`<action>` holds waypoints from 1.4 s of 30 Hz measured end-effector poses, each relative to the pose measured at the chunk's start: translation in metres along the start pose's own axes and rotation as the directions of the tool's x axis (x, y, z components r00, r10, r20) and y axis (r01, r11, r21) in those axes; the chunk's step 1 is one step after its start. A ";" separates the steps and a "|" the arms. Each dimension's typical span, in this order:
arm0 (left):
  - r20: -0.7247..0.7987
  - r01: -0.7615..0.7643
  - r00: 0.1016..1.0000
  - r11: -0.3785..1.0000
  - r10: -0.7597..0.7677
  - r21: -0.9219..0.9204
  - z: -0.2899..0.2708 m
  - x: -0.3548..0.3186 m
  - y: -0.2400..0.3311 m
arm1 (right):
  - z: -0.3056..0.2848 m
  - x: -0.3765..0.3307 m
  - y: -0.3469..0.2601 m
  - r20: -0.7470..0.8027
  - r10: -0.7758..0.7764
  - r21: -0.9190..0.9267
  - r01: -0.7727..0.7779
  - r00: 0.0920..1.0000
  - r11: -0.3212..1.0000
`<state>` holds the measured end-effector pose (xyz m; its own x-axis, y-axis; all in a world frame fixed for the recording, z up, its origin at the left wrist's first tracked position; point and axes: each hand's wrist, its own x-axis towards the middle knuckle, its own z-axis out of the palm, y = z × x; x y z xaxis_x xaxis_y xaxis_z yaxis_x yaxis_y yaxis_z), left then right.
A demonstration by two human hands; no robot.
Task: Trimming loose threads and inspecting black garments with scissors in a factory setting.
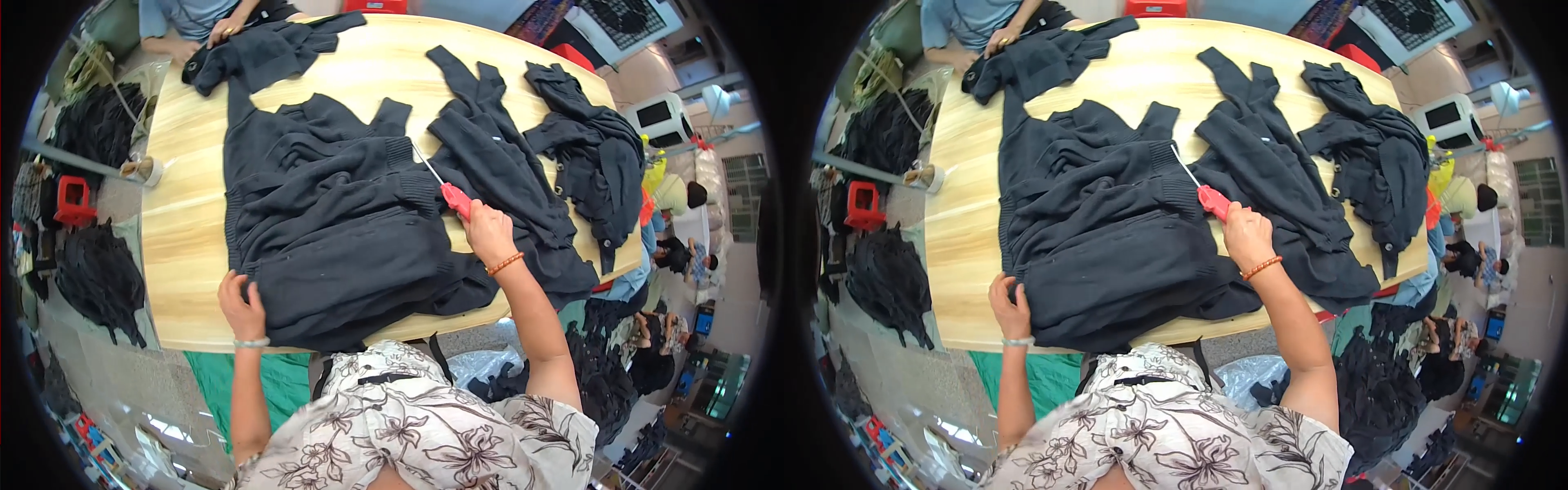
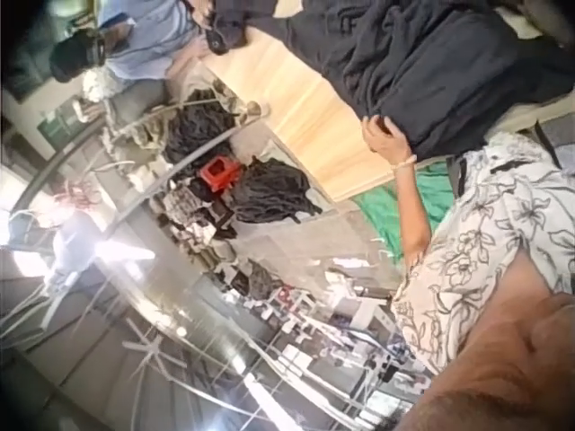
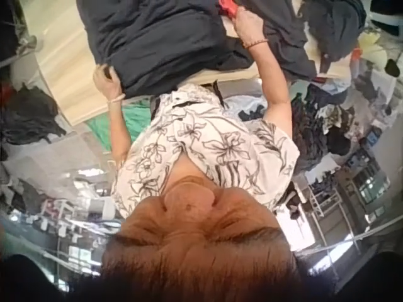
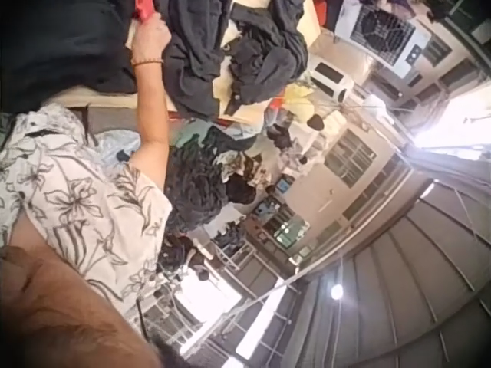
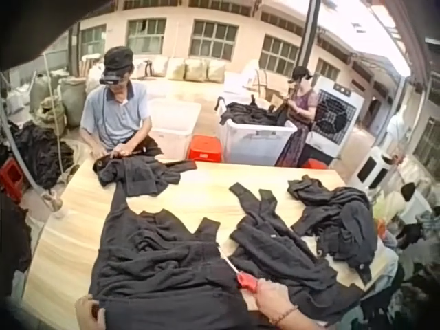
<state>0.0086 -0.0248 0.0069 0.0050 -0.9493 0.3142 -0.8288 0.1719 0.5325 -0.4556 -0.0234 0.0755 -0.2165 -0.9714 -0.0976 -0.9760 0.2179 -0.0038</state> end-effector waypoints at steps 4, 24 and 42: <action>0.227 -0.271 0.905 0.898 0.360 -0.347 0.019 0.008 0.135 | -0.014 -0.036 0.020 -0.083 0.063 0.078 -0.056 0.995 0.995; 0.536 -0.704 0.486 0.673 0.690 -0.228 0.138 0.006 0.202 | -0.054 -0.085 -0.014 0.300 -0.329 0.457 0.168 0.895 0.873; 0.302 -0.177 0.942 0.981 0.144 0.085 0.069 0.007 0.020 | -0.080 -0.058 -0.100 0.365 -0.542 0.431 0.378 0.757 0.819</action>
<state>-0.0462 -0.0466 -0.0346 -0.2839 -0.9493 0.1350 -0.8610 0.3143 0.3998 -0.3475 0.0037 0.1612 0.3739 -0.8189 -0.4354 -0.8706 -0.1480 -0.4692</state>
